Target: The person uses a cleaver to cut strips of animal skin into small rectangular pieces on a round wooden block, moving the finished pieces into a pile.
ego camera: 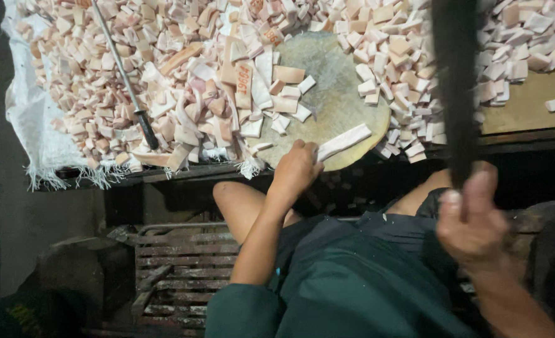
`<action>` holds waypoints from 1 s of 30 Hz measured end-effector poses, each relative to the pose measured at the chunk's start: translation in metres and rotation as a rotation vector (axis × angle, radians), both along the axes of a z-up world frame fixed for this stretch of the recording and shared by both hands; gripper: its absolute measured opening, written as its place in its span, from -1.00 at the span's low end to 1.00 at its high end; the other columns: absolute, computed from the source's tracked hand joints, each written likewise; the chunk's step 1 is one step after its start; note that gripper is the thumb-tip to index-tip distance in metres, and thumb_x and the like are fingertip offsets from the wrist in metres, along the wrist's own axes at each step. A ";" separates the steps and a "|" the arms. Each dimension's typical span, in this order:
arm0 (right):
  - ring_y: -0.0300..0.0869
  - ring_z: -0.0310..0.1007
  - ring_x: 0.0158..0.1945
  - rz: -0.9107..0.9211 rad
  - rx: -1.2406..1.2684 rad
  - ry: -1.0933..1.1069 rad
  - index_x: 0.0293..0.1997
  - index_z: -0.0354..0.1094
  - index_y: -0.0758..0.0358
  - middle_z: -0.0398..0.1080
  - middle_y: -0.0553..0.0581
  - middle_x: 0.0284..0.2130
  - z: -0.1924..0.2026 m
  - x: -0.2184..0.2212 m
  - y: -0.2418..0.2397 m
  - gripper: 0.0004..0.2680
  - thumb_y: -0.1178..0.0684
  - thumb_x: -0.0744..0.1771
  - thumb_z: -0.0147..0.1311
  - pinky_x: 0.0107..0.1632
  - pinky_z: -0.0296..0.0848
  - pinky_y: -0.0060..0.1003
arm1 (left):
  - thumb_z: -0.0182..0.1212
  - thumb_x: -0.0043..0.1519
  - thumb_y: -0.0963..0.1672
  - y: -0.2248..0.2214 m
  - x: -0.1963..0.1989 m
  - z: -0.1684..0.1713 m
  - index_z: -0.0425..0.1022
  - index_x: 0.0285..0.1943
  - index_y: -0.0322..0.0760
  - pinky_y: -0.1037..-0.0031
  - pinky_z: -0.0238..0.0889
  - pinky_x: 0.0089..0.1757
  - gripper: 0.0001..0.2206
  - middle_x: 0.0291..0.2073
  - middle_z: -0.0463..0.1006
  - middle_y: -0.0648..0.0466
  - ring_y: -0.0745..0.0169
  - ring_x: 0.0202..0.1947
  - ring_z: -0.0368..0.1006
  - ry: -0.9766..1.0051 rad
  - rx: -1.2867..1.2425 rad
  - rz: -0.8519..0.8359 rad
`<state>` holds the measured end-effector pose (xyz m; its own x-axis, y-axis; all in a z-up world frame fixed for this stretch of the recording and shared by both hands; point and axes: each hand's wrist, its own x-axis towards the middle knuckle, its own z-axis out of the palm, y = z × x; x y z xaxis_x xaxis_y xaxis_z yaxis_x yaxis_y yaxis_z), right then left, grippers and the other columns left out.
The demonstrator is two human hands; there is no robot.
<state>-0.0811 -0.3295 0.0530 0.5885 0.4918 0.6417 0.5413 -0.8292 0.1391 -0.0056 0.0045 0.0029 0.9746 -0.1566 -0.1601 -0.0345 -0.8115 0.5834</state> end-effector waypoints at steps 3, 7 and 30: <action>0.17 0.55 -0.28 -0.128 0.046 0.571 0.41 0.17 0.32 0.55 0.41 -0.17 -0.026 -0.003 0.023 -0.56 0.26 0.33 0.13 -0.24 0.54 -0.01 | 0.32 0.11 -0.09 0.001 -0.003 -0.003 0.48 -0.23 -0.31 0.01 0.35 -0.23 -0.79 -0.29 0.49 -0.19 -0.30 -0.24 0.47 -0.119 0.086 -0.026; 0.09 0.51 -0.39 -0.291 0.145 0.914 0.48 0.23 0.04 0.49 0.31 -0.44 -0.034 -0.010 0.010 -0.49 0.21 0.30 0.14 -0.23 0.48 -0.04 | 0.30 0.13 -0.08 -0.003 -0.001 -0.010 0.47 -0.31 -0.27 0.04 0.35 -0.21 -0.82 -0.36 0.50 -0.14 -0.23 -0.23 0.48 -0.260 0.176 -0.075; 0.06 0.53 -0.42 -0.113 -0.159 0.762 0.51 0.03 0.17 0.49 0.32 -0.32 -0.020 -0.002 0.024 -0.54 0.17 0.39 0.09 -0.36 0.48 -0.10 | 0.29 0.15 -0.07 -0.019 0.006 -0.022 0.52 -0.20 -0.31 0.05 0.31 -0.20 -0.79 -0.32 0.52 -0.16 -0.25 -0.23 0.45 -0.267 -0.034 0.009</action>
